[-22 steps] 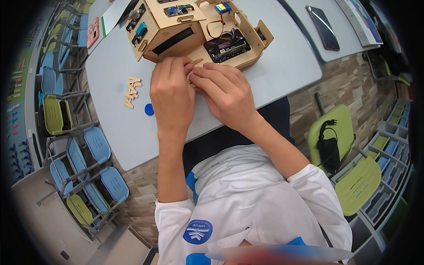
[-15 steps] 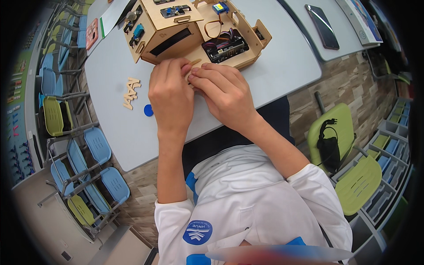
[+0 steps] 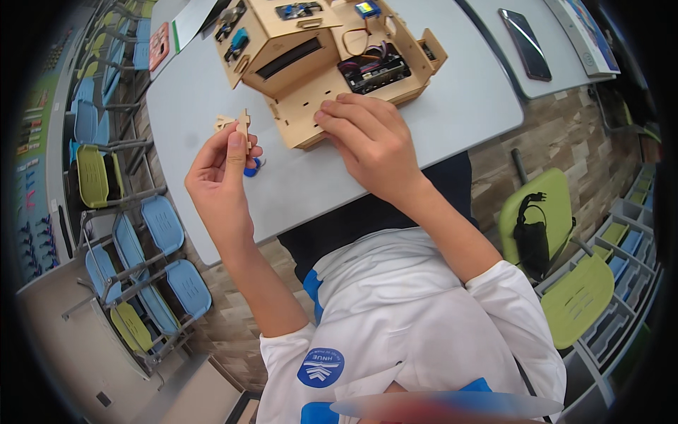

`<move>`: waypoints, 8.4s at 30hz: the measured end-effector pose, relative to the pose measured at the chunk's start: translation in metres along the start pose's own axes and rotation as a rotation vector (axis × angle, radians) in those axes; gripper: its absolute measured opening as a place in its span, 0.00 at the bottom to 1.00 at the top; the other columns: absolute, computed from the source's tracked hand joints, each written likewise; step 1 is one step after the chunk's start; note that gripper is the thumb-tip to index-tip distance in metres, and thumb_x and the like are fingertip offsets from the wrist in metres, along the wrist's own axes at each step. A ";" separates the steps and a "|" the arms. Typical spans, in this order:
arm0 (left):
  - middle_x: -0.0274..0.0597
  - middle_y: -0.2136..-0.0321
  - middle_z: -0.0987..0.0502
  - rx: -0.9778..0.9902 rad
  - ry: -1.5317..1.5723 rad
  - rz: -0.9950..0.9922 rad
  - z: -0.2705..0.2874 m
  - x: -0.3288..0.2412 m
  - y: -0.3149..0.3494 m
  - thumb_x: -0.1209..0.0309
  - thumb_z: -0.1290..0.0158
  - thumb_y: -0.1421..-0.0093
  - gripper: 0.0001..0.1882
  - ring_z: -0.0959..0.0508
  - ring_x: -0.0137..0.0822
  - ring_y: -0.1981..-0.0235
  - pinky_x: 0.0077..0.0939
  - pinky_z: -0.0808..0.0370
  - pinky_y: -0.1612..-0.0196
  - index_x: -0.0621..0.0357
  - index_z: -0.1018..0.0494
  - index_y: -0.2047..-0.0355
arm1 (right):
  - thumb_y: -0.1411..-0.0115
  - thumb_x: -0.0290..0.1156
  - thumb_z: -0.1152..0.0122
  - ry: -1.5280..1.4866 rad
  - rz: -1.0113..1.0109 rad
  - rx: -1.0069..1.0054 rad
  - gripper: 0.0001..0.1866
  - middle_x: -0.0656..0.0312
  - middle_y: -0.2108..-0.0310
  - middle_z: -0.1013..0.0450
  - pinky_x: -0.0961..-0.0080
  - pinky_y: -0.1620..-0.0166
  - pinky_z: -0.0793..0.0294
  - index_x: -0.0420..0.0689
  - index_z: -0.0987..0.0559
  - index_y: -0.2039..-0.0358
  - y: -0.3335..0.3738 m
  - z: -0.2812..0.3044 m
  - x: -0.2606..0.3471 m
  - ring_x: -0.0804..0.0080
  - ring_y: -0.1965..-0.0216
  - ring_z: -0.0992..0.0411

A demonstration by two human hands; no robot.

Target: The person retrieves a wooden electronic kit from a shelf and assembles it at a table. They insert small wooden pieces into slots, attach a blue cap, and connect internal wiring to complete the structure.

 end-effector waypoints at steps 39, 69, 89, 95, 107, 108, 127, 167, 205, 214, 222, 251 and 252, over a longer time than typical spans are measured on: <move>0.45 0.33 0.24 0.476 0.144 -0.372 -0.076 -0.011 -0.122 0.66 0.17 0.52 0.60 0.27 0.43 0.29 0.41 0.33 0.24 0.58 0.40 0.23 | 0.42 0.21 0.23 0.011 -0.006 0.098 0.17 0.61 0.48 0.16 0.60 0.40 0.22 0.43 0.12 0.51 -0.007 0.002 0.007 0.57 0.43 0.19; 0.48 0.30 0.26 0.427 0.255 -0.517 -0.063 -0.011 -0.117 0.58 0.22 0.48 0.57 0.30 0.45 0.25 0.43 0.42 0.18 0.57 0.39 0.22 | 0.44 0.45 0.17 -0.119 0.203 0.912 0.56 0.42 0.26 0.31 0.59 0.22 0.35 0.38 0.36 0.21 -0.200 -0.029 -0.004 0.51 0.24 0.34; 0.48 0.30 0.28 0.434 0.294 -0.534 -0.064 -0.010 -0.118 0.56 0.23 0.47 0.58 0.31 0.45 0.26 0.45 0.41 0.19 0.55 0.41 0.21 | 0.45 0.49 0.16 -0.270 0.188 0.912 0.56 0.45 0.29 0.30 0.57 0.23 0.34 0.39 0.33 0.22 -0.204 -0.051 -0.023 0.53 0.26 0.33; 0.49 0.17 0.46 0.338 0.137 -0.669 -0.057 -0.018 -0.116 0.56 0.37 0.31 0.51 0.40 0.55 0.20 0.45 0.40 0.19 0.34 0.54 0.14 | 0.45 0.51 0.15 -0.311 0.214 0.900 0.58 0.44 0.28 0.31 0.55 0.23 0.35 0.39 0.34 0.22 -0.205 -0.052 -0.025 0.51 0.25 0.34; 0.45 0.40 0.22 -0.077 -0.359 -1.125 -0.023 -0.078 -0.053 0.69 0.27 0.41 0.10 0.29 0.45 0.37 0.42 0.30 0.38 0.47 0.10 0.59 | 0.36 0.44 0.21 -0.016 0.376 0.627 0.35 0.47 0.34 0.26 0.55 0.28 0.31 0.42 0.21 0.33 -0.190 -0.010 0.023 0.53 0.29 0.30; 0.44 0.42 0.22 -0.070 -0.343 -1.126 -0.024 -0.077 -0.055 0.69 0.27 0.41 0.09 0.29 0.44 0.38 0.41 0.31 0.39 0.47 0.11 0.59 | 0.39 0.37 0.21 0.052 0.438 0.517 0.24 0.55 0.39 0.24 0.55 0.30 0.32 0.47 0.17 0.44 -0.178 -0.005 0.033 0.56 0.34 0.27; 0.35 0.61 0.26 -0.336 -0.337 -1.073 -0.022 -0.073 -0.024 0.77 0.21 0.50 0.14 0.27 0.34 0.61 0.27 0.30 0.63 0.50 0.10 0.64 | 0.43 0.27 0.19 0.250 0.379 0.192 0.12 0.67 0.50 0.20 0.62 0.38 0.36 0.53 0.10 0.60 -0.139 -0.002 0.051 0.64 0.46 0.24; 0.36 0.60 0.27 -0.426 -0.328 -0.986 -0.033 -0.064 -0.019 0.79 0.25 0.41 0.12 0.27 0.32 0.64 0.28 0.34 0.67 0.55 0.11 0.58 | 0.43 0.29 0.21 0.248 0.464 0.144 0.09 0.65 0.55 0.20 0.62 0.42 0.29 0.46 0.12 0.63 -0.137 -0.008 0.055 0.63 0.49 0.22; 0.37 0.56 0.26 -0.337 -0.616 -0.897 -0.018 -0.063 0.005 0.73 0.27 0.40 0.13 0.24 0.37 0.61 0.37 0.28 0.56 0.51 0.18 0.57 | 0.45 0.30 0.22 0.171 0.389 0.279 0.13 0.62 0.53 0.22 0.60 0.40 0.30 0.49 0.15 0.60 -0.132 0.007 0.062 0.59 0.48 0.24; 0.38 0.54 0.23 -0.139 -0.977 -0.612 -0.007 0.008 0.022 0.75 0.30 0.37 0.09 0.23 0.44 0.48 0.43 0.30 0.44 0.52 0.17 0.58 | 0.38 0.32 0.23 0.329 0.142 0.210 0.09 0.63 0.58 0.21 0.61 0.42 0.35 0.48 0.15 0.60 -0.129 0.047 -0.001 0.61 0.52 0.23; 0.39 0.52 0.23 -0.095 -0.949 -0.543 -0.008 -0.006 0.028 0.71 0.29 0.38 0.10 0.25 0.44 0.44 0.45 0.34 0.38 0.52 0.15 0.58 | 0.35 0.31 0.24 0.097 -0.034 0.182 0.08 0.61 0.57 0.20 0.61 0.44 0.30 0.45 0.15 0.59 -0.124 0.032 -0.023 0.60 0.54 0.22; 0.27 0.48 0.16 -0.346 -0.767 -0.960 -0.112 -0.106 -0.010 0.69 0.29 0.36 0.09 0.20 0.36 0.41 0.38 0.37 0.36 0.44 0.11 0.55 | 0.38 0.23 0.27 -0.359 -0.327 -0.138 0.07 0.55 0.60 0.15 0.61 0.52 0.18 0.39 0.11 0.59 -0.103 0.029 -0.048 0.54 0.56 0.17; 0.26 0.48 0.16 -0.347 -0.774 -0.962 -0.113 -0.105 -0.010 0.69 0.29 0.36 0.09 0.20 0.36 0.41 0.38 0.37 0.36 0.44 0.11 0.55 | 0.38 0.24 0.27 -0.354 -0.316 -0.138 0.07 0.55 0.61 0.15 0.60 0.52 0.19 0.39 0.11 0.59 -0.104 0.029 -0.048 0.54 0.56 0.18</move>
Point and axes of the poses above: each hand's wrist, its own y-axis away from the middle knuckle, its own z-axis out of the back of the hand, x = y × z, the point moved 10 cm from there along -y, towards the middle knuckle
